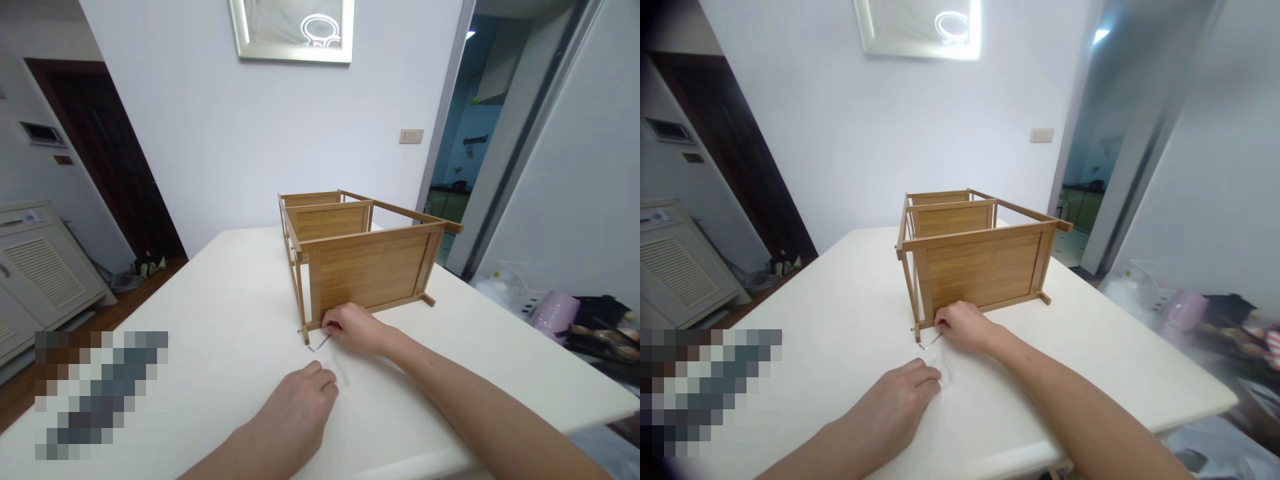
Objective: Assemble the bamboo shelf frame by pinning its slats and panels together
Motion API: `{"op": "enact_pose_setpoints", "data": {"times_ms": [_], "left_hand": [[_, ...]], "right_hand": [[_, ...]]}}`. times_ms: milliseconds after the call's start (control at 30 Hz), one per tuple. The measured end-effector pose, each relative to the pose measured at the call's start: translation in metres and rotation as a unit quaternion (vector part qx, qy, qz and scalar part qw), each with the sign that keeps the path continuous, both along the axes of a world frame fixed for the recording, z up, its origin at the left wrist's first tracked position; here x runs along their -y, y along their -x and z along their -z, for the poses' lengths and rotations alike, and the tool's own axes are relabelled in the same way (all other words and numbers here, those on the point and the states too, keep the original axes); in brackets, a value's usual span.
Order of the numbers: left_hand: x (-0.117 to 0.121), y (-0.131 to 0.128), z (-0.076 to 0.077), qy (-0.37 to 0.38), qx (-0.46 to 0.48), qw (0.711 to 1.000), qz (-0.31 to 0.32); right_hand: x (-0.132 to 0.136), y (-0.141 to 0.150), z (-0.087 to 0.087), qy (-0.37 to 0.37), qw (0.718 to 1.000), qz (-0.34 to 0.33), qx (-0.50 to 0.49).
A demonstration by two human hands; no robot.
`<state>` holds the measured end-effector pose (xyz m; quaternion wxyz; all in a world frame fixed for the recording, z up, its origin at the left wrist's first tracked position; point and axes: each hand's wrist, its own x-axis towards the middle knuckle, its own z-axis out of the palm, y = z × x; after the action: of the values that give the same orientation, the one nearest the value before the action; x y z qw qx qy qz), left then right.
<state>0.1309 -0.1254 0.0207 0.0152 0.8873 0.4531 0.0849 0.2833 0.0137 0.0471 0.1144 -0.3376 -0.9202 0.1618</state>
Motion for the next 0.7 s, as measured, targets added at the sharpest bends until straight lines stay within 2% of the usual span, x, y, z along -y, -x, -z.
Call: {"op": "enact_pose_setpoints", "data": {"times_ms": [200, 333, 400, 500, 600, 700], "left_hand": [[0.009, 0.021, 0.012, -0.029, -0.132, 0.988, -0.070], [0.003, 0.059, 0.000, -0.029, -0.164, 0.968, -0.187], [-0.003, 0.084, -0.010, -0.033, -0.171, 0.945, -0.277], [-0.014, 0.116, -0.016, -0.037, -0.165, 0.921, -0.351], [-0.022, 0.132, -0.006, -0.026, -0.148, 0.909, -0.389], [-0.027, 0.135, 0.009, -0.038, -0.141, 0.904, -0.402]], "right_hand": [[0.001, 0.001, 0.000, -0.007, 1.000, -0.006, 0.009], [0.002, 0.002, -0.001, -0.006, 1.000, -0.001, 0.006], [0.002, 0.002, -0.001, -0.006, 1.000, -0.001, 0.009], [0.001, 0.003, 0.001, -0.009, 1.000, -0.003, 0.009], [0.001, 0.003, 0.003, -0.012, 1.000, -0.005, 0.007], [0.000, 0.002, 0.004, -0.018, 1.000, -0.005, 0.009]]}}
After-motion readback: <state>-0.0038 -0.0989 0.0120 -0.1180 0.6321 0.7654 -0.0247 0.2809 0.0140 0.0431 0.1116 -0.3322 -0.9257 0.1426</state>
